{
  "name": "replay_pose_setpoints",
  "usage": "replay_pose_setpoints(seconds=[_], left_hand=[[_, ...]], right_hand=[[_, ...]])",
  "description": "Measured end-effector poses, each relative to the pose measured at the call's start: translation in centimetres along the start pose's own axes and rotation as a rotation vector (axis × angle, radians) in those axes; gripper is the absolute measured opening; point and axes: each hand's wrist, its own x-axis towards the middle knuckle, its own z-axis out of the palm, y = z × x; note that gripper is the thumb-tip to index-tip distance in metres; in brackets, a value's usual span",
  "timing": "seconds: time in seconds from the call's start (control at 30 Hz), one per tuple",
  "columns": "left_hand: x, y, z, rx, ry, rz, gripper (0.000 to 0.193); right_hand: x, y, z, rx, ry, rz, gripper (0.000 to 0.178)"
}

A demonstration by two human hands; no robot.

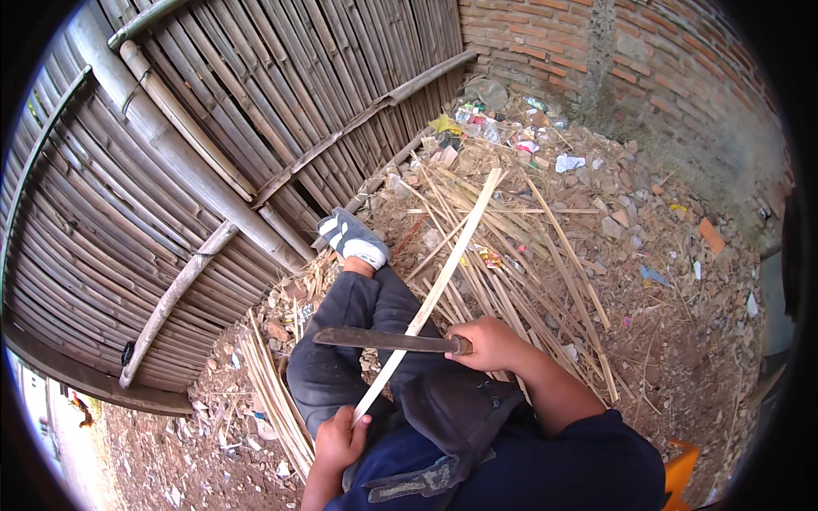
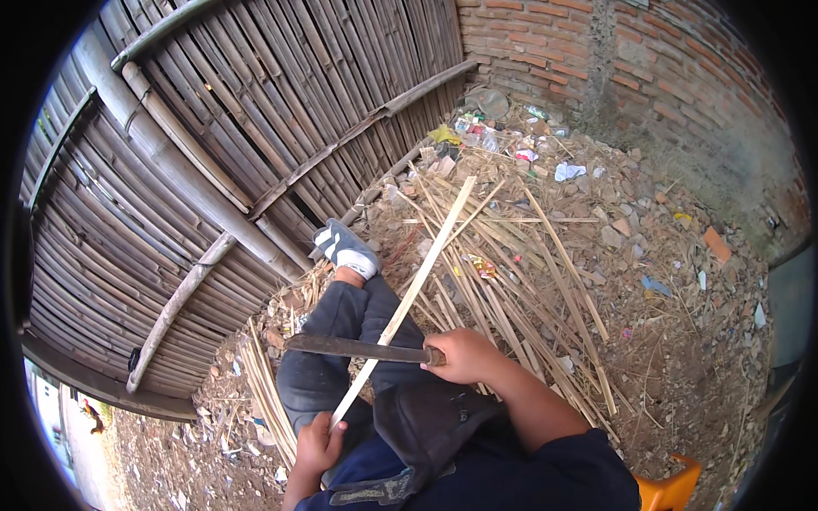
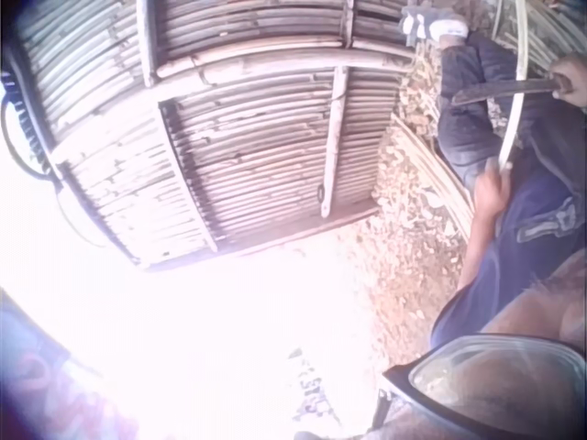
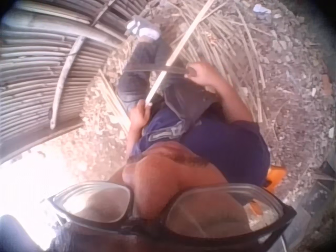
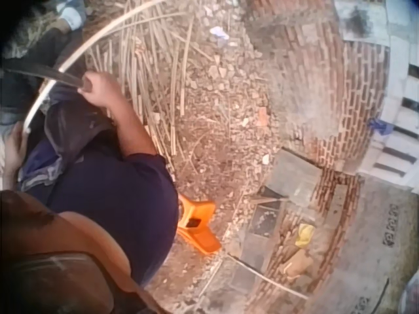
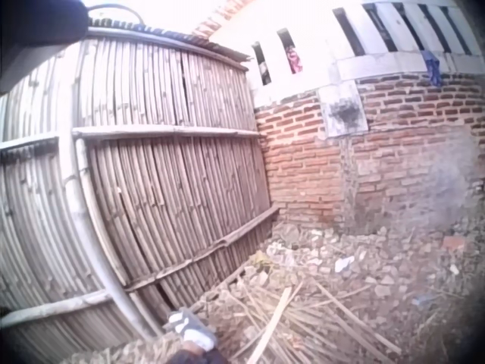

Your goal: The person shaves a thin strip of bamboo using a machete, moving the blade along the length of the wood while holding it by hand.

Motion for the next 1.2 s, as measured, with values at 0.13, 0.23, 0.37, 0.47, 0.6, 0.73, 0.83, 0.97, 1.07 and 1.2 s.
replay_pose_setpoints(seconds=[0.13,0.23,0.37,0.47,0.6,0.73,0.83,0.97,1.07,1.2], left_hand=[[-0.1,0.0,0.2,-0.007,0.034,0.006,0.031],[-0.4,-0.1,-0.1,0.02,0.016,-0.017,0.031],[0.7,1.5,0.1,0.107,0.036,-0.002,0.031],[1.7,2.1,0.0,0.157,0.038,0.015,0.031],[0.1,0.2,-1.2,0.159,0.109,0.032,0.029],[-0.3,0.0,-0.6,0.129,0.143,0.037,0.026],[0.4,0.4,0.0,0.111,0.105,0.05,0.026],[0.3,0.7,-1.0,0.137,0.118,0.074,0.026],[-0.4,-0.2,-2.3,0.161,0.117,0.076,0.026],[-0.9,-0.6,-1.9,0.135,0.119,0.087,0.025]], right_hand=[[-0.1,-0.3,-1.1,-0.011,0.02,0.045,0.028],[-0.3,0.3,-1.8,-0.044,0.089,0.043,0.028],[0.0,-0.2,-1.4,-0.098,0.099,-0.037,0.028],[0.5,-0.6,-1.1,-0.109,0.055,-0.07,0.028],[0.4,-0.5,-3.5,-0.034,0.097,0.078,0.028],[0.7,0.8,-3.8,-0.09,0.274,0.022,0.024],[1.0,-1.4,-2.1,-0.054,0.156,-0.025,0.024],[0.7,-2.1,-2.6,-0.071,0.135,-0.094,0.025],[0.6,-0.5,-5.0,-0.074,0.178,0.116,0.028],[0.2,-0.6,-6.1,-0.06,0.314,0.125,0.027]])
